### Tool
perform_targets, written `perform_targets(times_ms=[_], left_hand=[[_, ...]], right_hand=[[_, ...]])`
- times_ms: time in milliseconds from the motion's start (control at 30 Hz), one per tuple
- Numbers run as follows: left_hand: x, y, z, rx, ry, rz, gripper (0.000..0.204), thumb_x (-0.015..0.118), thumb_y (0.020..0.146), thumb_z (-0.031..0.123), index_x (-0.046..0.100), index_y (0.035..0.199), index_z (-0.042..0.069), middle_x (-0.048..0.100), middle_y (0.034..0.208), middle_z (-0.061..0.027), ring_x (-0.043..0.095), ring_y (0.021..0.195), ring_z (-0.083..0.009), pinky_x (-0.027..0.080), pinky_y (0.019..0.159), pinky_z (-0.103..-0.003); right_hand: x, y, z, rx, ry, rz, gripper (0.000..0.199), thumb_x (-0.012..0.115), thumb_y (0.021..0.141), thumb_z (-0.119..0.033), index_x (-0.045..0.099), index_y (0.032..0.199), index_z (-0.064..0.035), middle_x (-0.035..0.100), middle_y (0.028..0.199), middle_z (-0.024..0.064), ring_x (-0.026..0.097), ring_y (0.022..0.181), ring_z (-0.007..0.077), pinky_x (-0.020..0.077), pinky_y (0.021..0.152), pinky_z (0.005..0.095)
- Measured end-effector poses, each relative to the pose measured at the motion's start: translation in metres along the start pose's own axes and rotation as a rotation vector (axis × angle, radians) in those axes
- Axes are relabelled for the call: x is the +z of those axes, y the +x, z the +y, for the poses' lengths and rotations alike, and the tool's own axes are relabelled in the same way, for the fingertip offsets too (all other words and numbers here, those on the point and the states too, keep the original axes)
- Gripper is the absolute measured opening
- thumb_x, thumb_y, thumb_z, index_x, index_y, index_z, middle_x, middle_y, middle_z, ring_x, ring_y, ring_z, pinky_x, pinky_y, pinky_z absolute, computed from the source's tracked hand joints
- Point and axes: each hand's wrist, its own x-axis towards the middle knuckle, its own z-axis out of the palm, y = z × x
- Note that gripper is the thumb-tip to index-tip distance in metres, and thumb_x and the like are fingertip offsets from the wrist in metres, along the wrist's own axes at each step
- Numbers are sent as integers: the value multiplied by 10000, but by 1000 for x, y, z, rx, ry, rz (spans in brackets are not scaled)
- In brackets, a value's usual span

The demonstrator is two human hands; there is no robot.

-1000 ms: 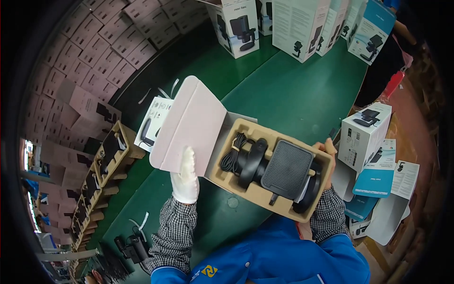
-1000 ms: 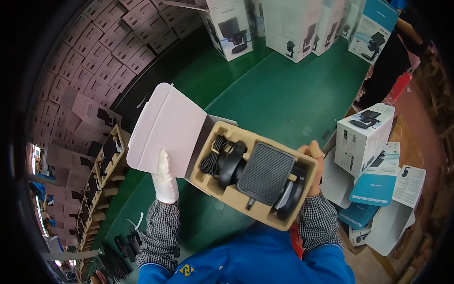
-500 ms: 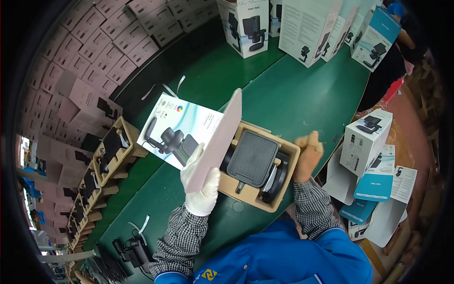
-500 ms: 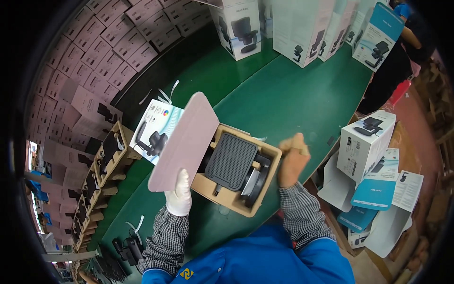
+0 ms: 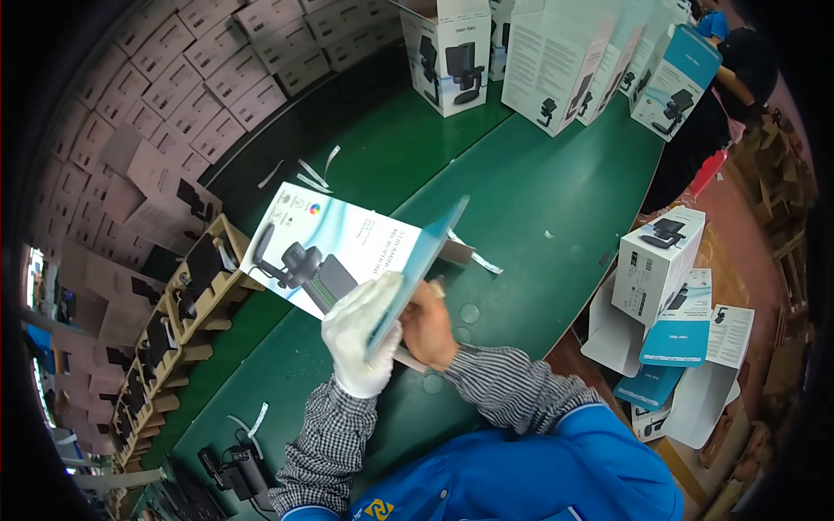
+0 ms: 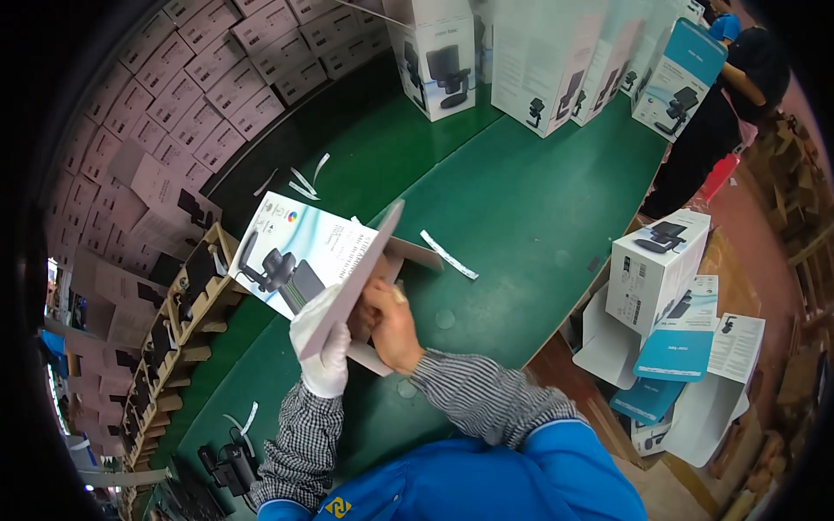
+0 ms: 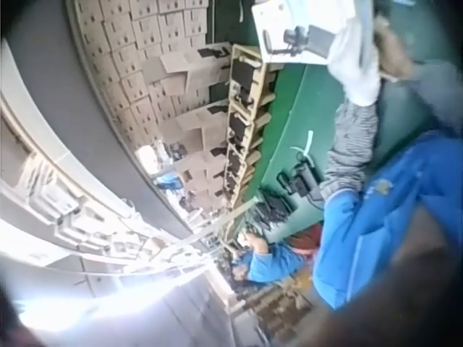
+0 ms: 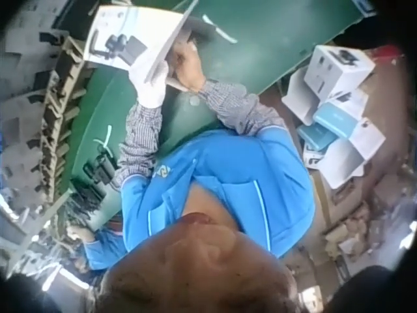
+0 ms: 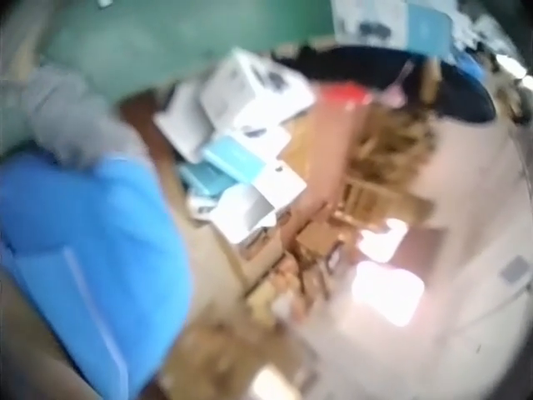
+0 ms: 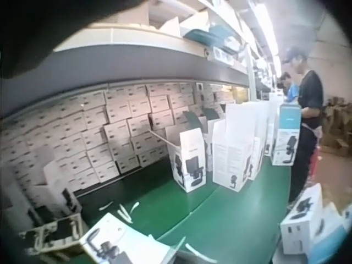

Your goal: The person packages electronic devices and accessories into retail packaging boxes by hand, placing protective foam, manuals, and component trays inside.

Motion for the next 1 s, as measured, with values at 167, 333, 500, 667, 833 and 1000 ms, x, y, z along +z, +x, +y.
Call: perform_targets(times_ms=[167, 333, 500, 667, 833, 1000], left_hand=[[-27, 1, 17, 24, 92, 43, 366, 599, 773, 221, 610, 1029, -39, 648, 1009, -170, 625, 917, -323, 463, 863, -379], [-22, -2, 16, 163, 423, -109, 417, 601, 746, 249, 585, 1083, 4, 610, 1085, -171, 582, 1006, -318, 416, 921, -407], [-1, -4, 16, 152, 729, -266, 466, 621, 715, 270, 554, 1124, 58, 549, 1165, -166, 509, 1107, -322, 347, 976, -461], [12, -2, -3, 135, 782, -306, 488, 637, 709, 296, 534, 1140, 91, 510, 1195, -158, 457, 1150, -327, 308, 988, -500], [15, -2, -18, 139, 778, -286, 479, 649, 701, 305, 545, 1120, 96, 519, 1179, -154, 462, 1134, -328, 320, 973, -509], [16, 0, -31, 157, 778, -271, 480, 653, 698, 308, 547, 1121, 109, 520, 1179, -146, 463, 1132, -320, 322, 975, -499]], right_hand=[[-7, -3, -31, 81, -211, -247, 57, 419, 828, -159, 433, 846, -106, 383, 619, -18, 315, 527, 56, 275, 484, 194], [-27, -45, -101, -118, -912, 142, 141, 381, 878, -188, 402, 979, -92, 480, 725, 22, 398, 555, 97, 350, 504, 229], [-23, -40, -162, -378, -1329, 9, 133, 414, 911, -175, 452, 905, -48, 484, 637, 45, 455, 495, 134, 377, 450, 242], [-16, -21, -179, -340, -1959, -250, 224, 436, 916, -203, 507, 817, -15, 518, 602, 82, 466, 453, 184, 391, 448, 276], [-15, -2, -174, -176, -2206, -212, 300, 472, 907, -244, 541, 757, 5, 517, 553, 92, 457, 426, 208, 387, 447, 290], [-16, 15, -167, -63, -2139, -226, 335, 504, 891, -265, 556, 693, 0, 504, 526, 75, 437, 413, 198, 373, 444, 282]])
